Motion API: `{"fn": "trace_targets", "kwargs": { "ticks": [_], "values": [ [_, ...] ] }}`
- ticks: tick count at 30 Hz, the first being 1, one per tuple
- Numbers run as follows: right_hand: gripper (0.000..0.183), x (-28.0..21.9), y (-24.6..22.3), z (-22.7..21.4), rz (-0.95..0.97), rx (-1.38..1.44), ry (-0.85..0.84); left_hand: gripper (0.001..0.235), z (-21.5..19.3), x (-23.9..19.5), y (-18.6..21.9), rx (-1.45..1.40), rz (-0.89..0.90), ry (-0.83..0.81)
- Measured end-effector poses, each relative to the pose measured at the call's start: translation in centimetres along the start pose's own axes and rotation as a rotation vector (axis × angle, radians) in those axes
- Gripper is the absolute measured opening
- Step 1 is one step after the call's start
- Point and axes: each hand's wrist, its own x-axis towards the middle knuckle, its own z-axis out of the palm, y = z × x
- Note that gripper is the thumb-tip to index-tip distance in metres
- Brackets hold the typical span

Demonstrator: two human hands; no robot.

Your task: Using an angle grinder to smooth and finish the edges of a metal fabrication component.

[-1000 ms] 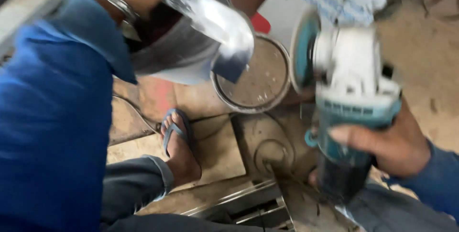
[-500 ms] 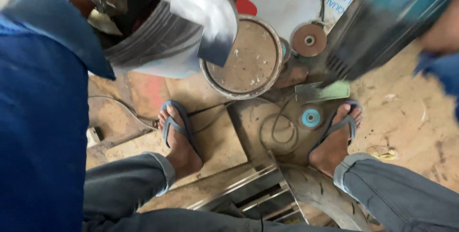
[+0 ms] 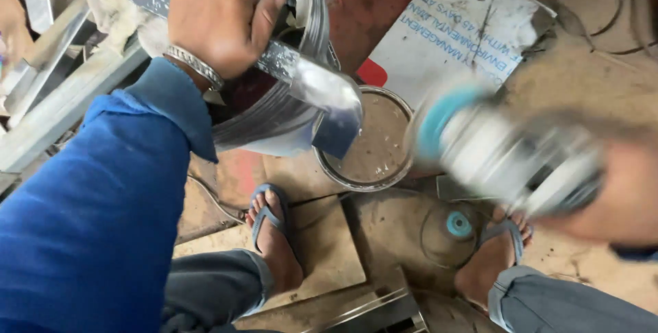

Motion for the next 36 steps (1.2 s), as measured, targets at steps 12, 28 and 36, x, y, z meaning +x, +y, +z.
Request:
{"fn": "trace_targets", "kwargs": {
  "ticks": [12, 28, 36],
  "values": [
    [0.115, 3.5, -2.1, 10.0, 0.030, -0.420, -0.177, 0.076, 0.0, -0.5, -0.2, -0.129, 0.045, 0.128],
    [0.094, 5.4, -3.9, 9.8, 0.076, -0.323, -0.128, 0.079, 0.6, -0.4, -0.2, -0.125, 0.058, 0.124],
    [0.107, 5.5, -3.4, 9.5, 0.072, -0.264, -0.089, 0.076, 0.2, -0.4, -0.3, -0.132, 0.071, 0.143]
  ]
}}
